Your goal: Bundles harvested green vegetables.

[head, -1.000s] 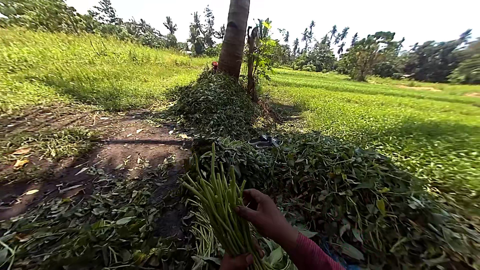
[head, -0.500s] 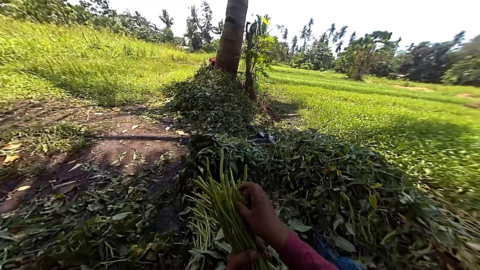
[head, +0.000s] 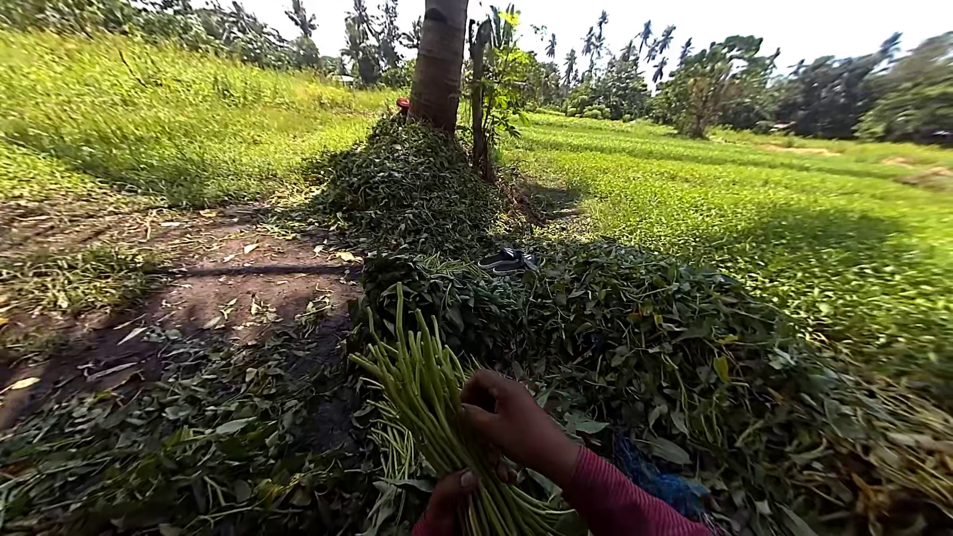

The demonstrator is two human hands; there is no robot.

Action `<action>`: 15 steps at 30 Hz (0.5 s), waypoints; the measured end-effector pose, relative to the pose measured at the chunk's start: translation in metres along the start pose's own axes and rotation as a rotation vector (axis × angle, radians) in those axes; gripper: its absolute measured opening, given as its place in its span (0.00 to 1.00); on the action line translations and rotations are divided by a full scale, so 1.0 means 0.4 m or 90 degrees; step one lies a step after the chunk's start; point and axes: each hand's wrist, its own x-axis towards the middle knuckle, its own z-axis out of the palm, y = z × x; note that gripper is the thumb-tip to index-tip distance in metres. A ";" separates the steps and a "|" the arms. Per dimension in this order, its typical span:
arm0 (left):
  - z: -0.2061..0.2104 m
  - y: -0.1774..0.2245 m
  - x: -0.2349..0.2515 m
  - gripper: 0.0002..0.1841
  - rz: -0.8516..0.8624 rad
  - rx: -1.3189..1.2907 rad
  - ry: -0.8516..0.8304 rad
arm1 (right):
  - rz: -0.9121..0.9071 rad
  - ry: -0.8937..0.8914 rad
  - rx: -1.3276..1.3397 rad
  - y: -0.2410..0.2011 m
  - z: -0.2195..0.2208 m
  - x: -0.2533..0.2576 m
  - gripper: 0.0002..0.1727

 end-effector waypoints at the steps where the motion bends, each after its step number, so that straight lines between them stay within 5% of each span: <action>1: -0.005 0.001 0.002 0.20 -0.004 -0.009 -0.011 | 0.017 0.018 0.023 -0.003 0.000 0.000 0.12; 5: -0.044 -0.003 -0.005 0.28 -0.030 -0.053 -0.011 | 0.089 0.051 0.139 -0.013 -0.013 0.007 0.12; 15: -0.020 -0.001 0.003 0.27 -0.021 -0.090 0.006 | 0.146 -0.074 0.165 -0.016 -0.038 0.016 0.11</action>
